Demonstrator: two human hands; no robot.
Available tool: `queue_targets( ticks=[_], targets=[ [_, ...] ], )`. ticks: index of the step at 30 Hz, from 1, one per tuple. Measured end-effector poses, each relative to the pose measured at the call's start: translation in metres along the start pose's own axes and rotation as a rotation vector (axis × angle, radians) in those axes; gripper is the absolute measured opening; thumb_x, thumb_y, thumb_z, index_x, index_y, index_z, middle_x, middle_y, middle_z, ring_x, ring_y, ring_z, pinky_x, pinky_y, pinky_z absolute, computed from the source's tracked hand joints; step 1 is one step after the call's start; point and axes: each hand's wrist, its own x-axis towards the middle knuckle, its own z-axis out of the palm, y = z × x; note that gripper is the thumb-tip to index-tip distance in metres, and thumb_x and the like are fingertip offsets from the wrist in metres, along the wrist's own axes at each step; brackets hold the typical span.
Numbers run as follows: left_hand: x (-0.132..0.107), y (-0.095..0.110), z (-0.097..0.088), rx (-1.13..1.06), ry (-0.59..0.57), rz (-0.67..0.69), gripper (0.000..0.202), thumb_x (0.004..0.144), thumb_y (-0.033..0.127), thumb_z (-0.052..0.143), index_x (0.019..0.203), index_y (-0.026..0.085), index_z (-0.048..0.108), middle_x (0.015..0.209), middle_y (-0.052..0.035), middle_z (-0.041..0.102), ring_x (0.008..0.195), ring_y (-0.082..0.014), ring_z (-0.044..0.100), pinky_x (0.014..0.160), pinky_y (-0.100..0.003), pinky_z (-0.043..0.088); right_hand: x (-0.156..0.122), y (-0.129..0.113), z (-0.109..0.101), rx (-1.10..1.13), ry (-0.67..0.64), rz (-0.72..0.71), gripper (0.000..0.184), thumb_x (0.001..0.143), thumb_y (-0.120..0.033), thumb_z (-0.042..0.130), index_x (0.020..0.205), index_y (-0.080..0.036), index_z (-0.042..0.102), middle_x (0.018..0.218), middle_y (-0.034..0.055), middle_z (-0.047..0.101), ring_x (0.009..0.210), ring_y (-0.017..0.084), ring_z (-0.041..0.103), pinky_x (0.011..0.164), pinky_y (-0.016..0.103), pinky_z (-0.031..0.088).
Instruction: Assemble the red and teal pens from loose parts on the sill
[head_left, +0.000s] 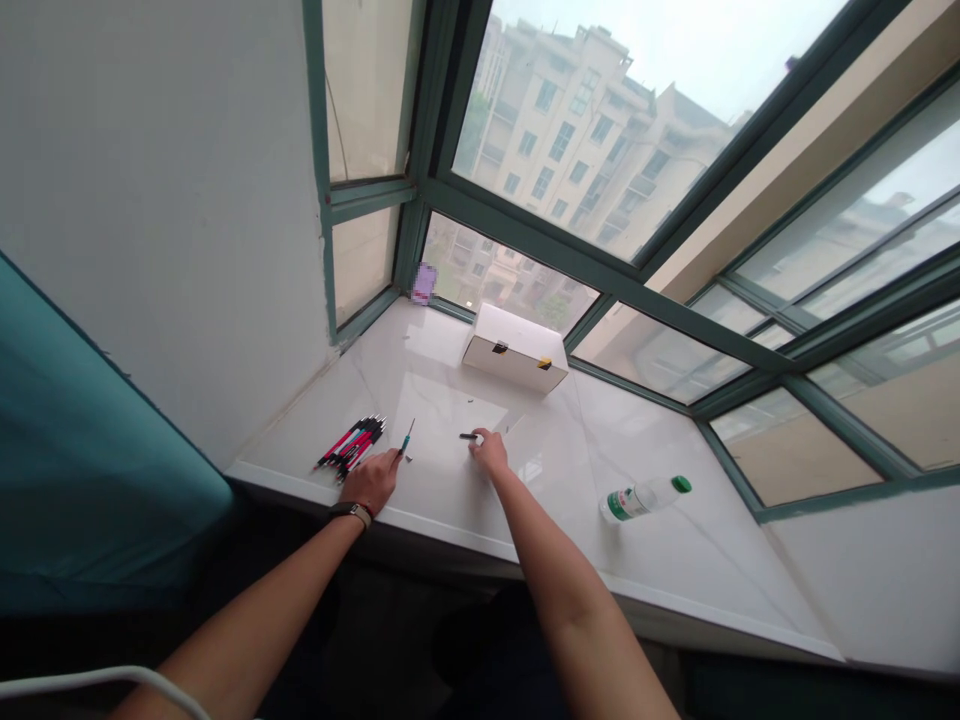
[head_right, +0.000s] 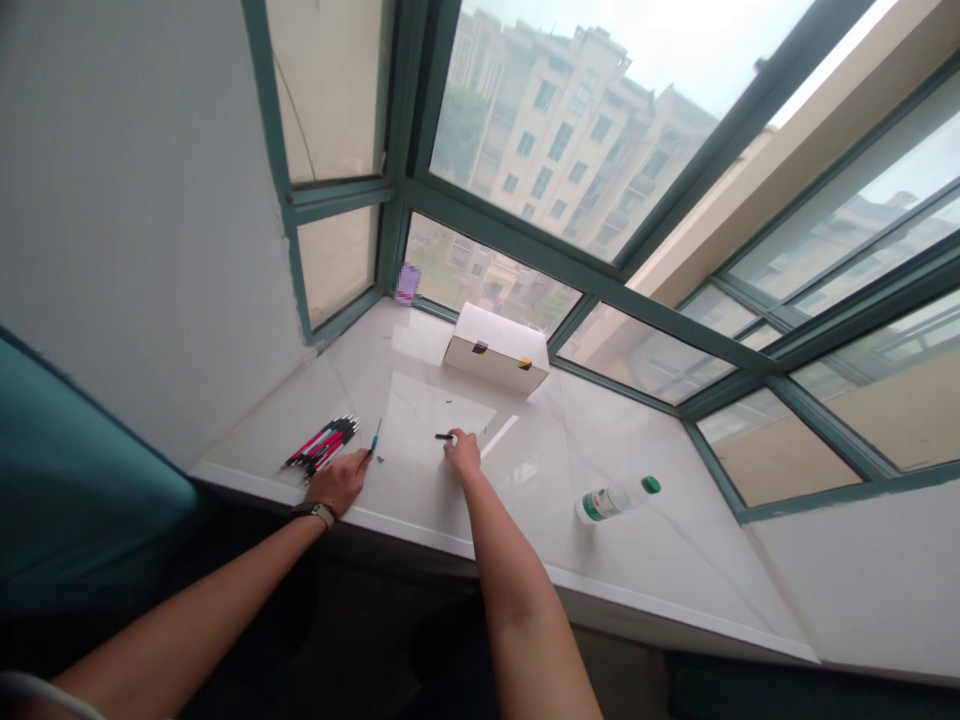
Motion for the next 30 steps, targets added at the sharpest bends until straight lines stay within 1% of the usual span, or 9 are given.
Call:
queue_targets(
  ticks=[5, 8, 11, 15, 18, 21, 24, 27, 30],
  targets=[
    [0.000, 0.000, 0.000, 0.022, 0.000, -0.005, 0.036, 0.100, 0.037, 0.032, 0.110, 0.024, 0.064, 0.092, -0.0089, 0.070, 0.087, -0.0220, 0.064, 0.067, -0.029, 0.039, -0.007, -0.009, 0.005, 0.030, 0.093, -0.023, 0.015, 0.086, -0.022, 0.060, 0.096, -0.019, 0.070, 0.110, 0.0114, 0.059, 0.093, 0.021, 0.063, 0.084, 0.030, 0.044],
    [0.001, 0.000, 0.001, 0.028, -0.003, -0.005, 0.037, 0.101, 0.036, 0.031, 0.111, 0.023, 0.064, 0.094, -0.0096, 0.071, 0.088, -0.0218, 0.065, 0.068, -0.029, 0.039, -0.013, -0.020, 0.007, 0.171, 0.133, -0.060, 0.008, 0.083, -0.019, 0.061, 0.085, -0.017, 0.068, 0.100, 0.0105, 0.065, 0.095, 0.022, 0.064, 0.086, 0.031, 0.046],
    [0.001, 0.000, 0.000, 0.048, 0.007, -0.017, 0.038, 0.101, 0.037, 0.031, 0.113, 0.023, 0.064, 0.090, -0.0094, 0.070, 0.085, -0.0220, 0.065, 0.067, -0.029, 0.039, -0.023, -0.037, 0.006, 0.578, 0.039, 0.029, 0.009, 0.082, -0.024, 0.063, 0.087, -0.017, 0.065, 0.088, 0.0080, 0.068, 0.083, 0.021, 0.066, 0.077, 0.032, 0.051],
    [-0.001, 0.002, -0.005, 0.041, 0.000, 0.005, 0.038, 0.101, 0.035, 0.029, 0.111, 0.023, 0.064, 0.088, -0.0091, 0.070, 0.085, -0.0213, 0.065, 0.068, -0.029, 0.040, -0.051, -0.060, 0.001, 1.269, -0.196, 0.146, 0.037, 0.073, -0.033, 0.076, 0.105, -0.019, 0.063, 0.095, 0.0073, 0.068, 0.075, 0.016, 0.066, 0.070, 0.032, 0.055],
    [-0.002, 0.004, -0.009, 0.039, -0.007, -0.006, 0.038, 0.101, 0.035, 0.030, 0.111, 0.023, 0.064, 0.088, -0.0093, 0.070, 0.084, -0.0213, 0.065, 0.069, -0.029, 0.040, -0.085, -0.068, -0.004, 1.518, -0.324, 0.173, 0.040, 0.066, -0.034, 0.082, 0.100, -0.020, 0.066, 0.090, 0.0052, 0.066, 0.069, 0.013, 0.063, 0.067, 0.030, 0.054],
    [-0.003, 0.004, -0.012, -0.002, 0.008, 0.008, 0.036, 0.101, 0.035, 0.033, 0.113, 0.022, 0.064, 0.092, -0.0099, 0.071, 0.088, -0.0213, 0.066, 0.070, -0.029, 0.041, -0.123, -0.069, -0.014, 1.604, -0.354, 0.164, 0.041, 0.068, -0.033, 0.081, 0.104, -0.024, 0.063, 0.082, 0.0008, 0.063, 0.065, 0.012, 0.060, 0.064, 0.029, 0.053],
    [-0.006, 0.003, -0.017, -0.110, 0.017, 0.019, 0.034, 0.099, 0.035, 0.036, 0.110, 0.021, 0.065, 0.094, -0.0092, 0.072, 0.086, -0.0202, 0.067, 0.068, -0.028, 0.042, -0.157, -0.065, -0.032, 1.630, -0.356, 0.120, 0.037, 0.073, -0.032, 0.075, 0.107, -0.029, 0.060, 0.075, -0.0033, 0.059, 0.058, 0.011, 0.055, 0.056, 0.025, 0.049],
    [-0.016, 0.009, -0.026, -0.275, -0.013, 0.076, 0.034, 0.099, 0.037, 0.036, 0.099, 0.020, 0.065, 0.080, -0.0047, 0.071, 0.075, -0.0176, 0.066, 0.067, -0.026, 0.044, -0.184, -0.056, -0.055, 1.647, -0.350, 0.072, 0.028, 0.076, -0.034, 0.073, 0.100, -0.026, 0.060, 0.076, -0.0021, 0.059, 0.062, 0.012, 0.057, 0.055, 0.024, 0.049],
    [-0.037, 0.027, -0.044, -0.384, -0.063, 0.194, 0.034, 0.098, 0.042, 0.036, 0.092, 0.022, 0.063, 0.075, -0.0023, 0.069, 0.070, -0.0168, 0.064, 0.067, -0.027, 0.046, -0.205, -0.046, -0.073, 1.682, -0.265, 0.048, 0.029, 0.077, -0.036, 0.075, 0.099, -0.025, 0.059, 0.082, 0.0007, 0.063, 0.071, 0.015, 0.062, 0.061, 0.026, 0.051]
  ],
)
